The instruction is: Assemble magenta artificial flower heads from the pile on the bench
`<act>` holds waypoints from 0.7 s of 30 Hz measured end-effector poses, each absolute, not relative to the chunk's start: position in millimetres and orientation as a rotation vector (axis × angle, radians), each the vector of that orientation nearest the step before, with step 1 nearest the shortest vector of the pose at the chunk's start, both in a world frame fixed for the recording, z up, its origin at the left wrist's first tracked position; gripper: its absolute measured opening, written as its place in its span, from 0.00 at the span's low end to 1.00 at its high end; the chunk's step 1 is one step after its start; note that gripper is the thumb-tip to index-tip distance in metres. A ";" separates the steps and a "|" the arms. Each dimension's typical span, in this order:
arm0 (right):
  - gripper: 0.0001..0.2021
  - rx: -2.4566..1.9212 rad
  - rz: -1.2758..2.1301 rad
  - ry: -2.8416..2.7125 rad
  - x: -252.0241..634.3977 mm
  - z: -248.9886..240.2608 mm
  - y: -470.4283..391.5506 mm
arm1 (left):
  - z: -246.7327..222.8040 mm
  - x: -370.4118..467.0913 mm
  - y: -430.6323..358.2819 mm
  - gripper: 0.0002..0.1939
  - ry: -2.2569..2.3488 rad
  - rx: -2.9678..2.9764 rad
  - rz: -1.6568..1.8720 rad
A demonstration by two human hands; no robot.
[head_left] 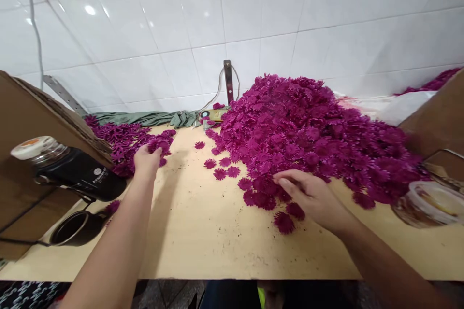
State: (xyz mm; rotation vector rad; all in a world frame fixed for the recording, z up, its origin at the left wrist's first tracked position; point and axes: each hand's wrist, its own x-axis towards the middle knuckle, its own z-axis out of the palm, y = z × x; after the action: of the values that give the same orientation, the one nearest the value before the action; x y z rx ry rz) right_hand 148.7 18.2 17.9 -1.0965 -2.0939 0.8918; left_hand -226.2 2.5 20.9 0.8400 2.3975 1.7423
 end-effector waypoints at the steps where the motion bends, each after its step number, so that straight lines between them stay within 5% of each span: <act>1: 0.16 -1.076 1.007 -2.071 137.8 20.4 18.0 | 23.0 -210.7 7.3 0.13 2.276 0.849 1.746; 8: 0.14 -1.086 1.623 -1.540 78.0 24.6 19.8 | 26.2 -77.5 5.6 0.17 1.312 0.959 1.486; 12: 0.05 -0.963 1.689 -1.446 86.5 22.7 20.6 | 26.9 -41.4 0.4 0.18 1.149 0.968 1.394; 21: 0.05 -0.958 1.728 -1.195 123.3 25.3 18.5 | 26.4 -4.0 -0.2 0.04 1.050 0.645 1.312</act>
State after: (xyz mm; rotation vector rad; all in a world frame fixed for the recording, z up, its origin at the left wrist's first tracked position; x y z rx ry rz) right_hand 123.3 18.5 25.3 -0.9583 -1.1955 1.7276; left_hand -4.0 -0.2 26.4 0.6452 1.0496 1.3115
